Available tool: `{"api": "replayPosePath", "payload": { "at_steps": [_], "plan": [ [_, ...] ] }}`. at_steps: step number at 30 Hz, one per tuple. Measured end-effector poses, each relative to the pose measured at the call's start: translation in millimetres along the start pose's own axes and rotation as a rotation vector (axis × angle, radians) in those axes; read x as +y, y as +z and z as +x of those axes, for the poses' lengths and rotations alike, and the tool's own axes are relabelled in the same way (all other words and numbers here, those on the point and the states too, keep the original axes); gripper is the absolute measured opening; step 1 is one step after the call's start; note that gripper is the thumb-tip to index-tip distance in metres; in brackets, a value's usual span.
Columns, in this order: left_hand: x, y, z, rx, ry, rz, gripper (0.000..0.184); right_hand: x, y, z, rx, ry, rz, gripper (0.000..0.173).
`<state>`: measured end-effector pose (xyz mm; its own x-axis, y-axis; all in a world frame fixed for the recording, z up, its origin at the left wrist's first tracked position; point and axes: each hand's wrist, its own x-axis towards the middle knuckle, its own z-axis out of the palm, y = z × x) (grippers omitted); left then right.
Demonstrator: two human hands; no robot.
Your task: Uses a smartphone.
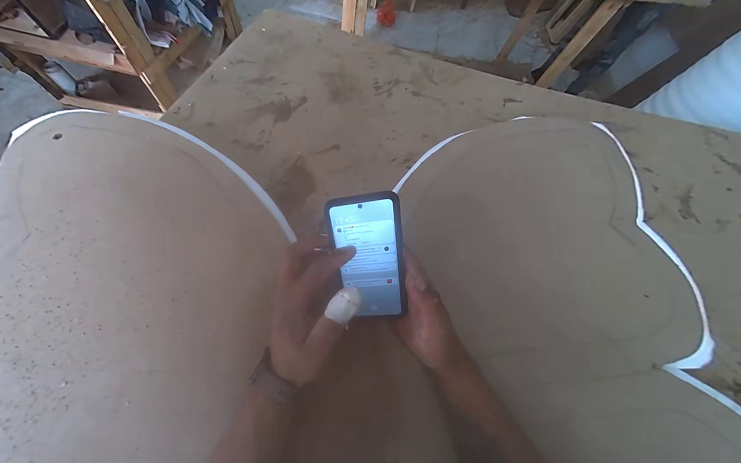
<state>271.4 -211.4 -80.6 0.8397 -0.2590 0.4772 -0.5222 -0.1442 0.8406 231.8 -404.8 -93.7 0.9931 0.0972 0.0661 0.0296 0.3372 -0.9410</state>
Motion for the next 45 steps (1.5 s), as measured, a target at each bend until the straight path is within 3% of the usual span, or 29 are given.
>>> {"api": "replayPosePath", "payload": {
  "at_steps": [15,25,38,45],
  "plan": [
    [0.5,-0.2,-0.3,0.009,-0.024,0.086,0.054,-1.4,2.0,0.4,0.000,0.014,-0.043,0.074],
    [-6.1,-2.4,-0.5,-0.015,0.003,-0.189,0.076,-0.4,-5.8,2.3,-0.051,-0.010,0.115,0.068],
    [-6.4,-3.3,-0.9,-0.005,-0.044,-0.399,0.066,-0.7,-7.0,1.4,-0.029,-0.004,0.185,0.059],
    [-2.4,-3.6,-4.2,0.174,-0.340,-0.463,0.038,-3.5,-2.7,1.8,-0.043,0.034,0.024,0.068]
  ]
}}
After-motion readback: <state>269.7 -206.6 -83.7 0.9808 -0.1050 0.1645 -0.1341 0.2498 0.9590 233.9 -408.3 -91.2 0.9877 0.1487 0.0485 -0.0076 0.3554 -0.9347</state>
